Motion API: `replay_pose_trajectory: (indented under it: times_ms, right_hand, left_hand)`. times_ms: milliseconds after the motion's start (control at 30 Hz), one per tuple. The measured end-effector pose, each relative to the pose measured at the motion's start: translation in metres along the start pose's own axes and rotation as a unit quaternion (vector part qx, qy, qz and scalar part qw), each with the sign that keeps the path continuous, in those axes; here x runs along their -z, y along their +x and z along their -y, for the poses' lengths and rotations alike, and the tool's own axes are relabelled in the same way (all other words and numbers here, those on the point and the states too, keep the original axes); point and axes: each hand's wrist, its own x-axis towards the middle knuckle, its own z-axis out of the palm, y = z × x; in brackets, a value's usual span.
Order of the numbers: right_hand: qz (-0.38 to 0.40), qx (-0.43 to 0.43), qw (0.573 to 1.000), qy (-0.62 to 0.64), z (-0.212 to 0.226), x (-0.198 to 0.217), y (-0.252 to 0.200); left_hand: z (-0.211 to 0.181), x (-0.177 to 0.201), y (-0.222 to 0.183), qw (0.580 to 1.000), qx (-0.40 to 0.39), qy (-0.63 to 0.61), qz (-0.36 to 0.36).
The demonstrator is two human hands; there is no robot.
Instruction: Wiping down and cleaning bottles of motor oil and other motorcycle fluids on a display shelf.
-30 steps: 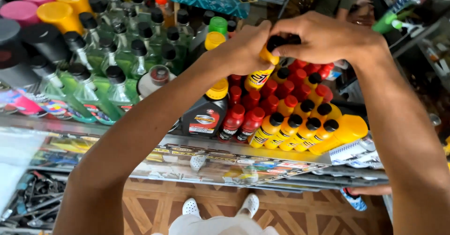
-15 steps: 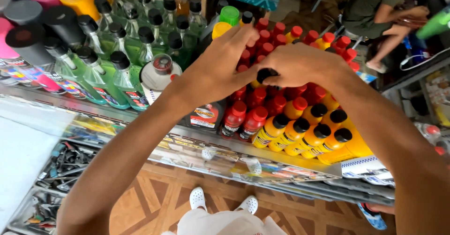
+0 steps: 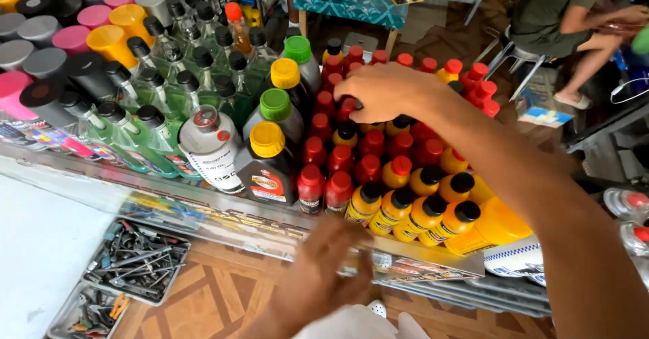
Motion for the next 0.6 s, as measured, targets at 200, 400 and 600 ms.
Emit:
replay_pose_trajectory:
  times_ms: [200,400,600]
  right_hand:
    - [0.097,-0.033,0.992,-0.071,-0.003,-0.011,0.015]
    - [0.032,0.031,0.995,-0.086,-0.009,-0.003,0.010]
    - [-0.052,-0.005,0.996,-0.069,0.013,0.072,-0.036]
  left_hand:
    - [-0.002,-0.031,-0.030,0.983,0.057,-0.119,0.130]
    - [-0.011,-0.003,-0.009,0.993,0.090,-0.062,0.053]
    - [-0.001,0.056,-0.029,0.985,-0.026,-0.148,0.088]
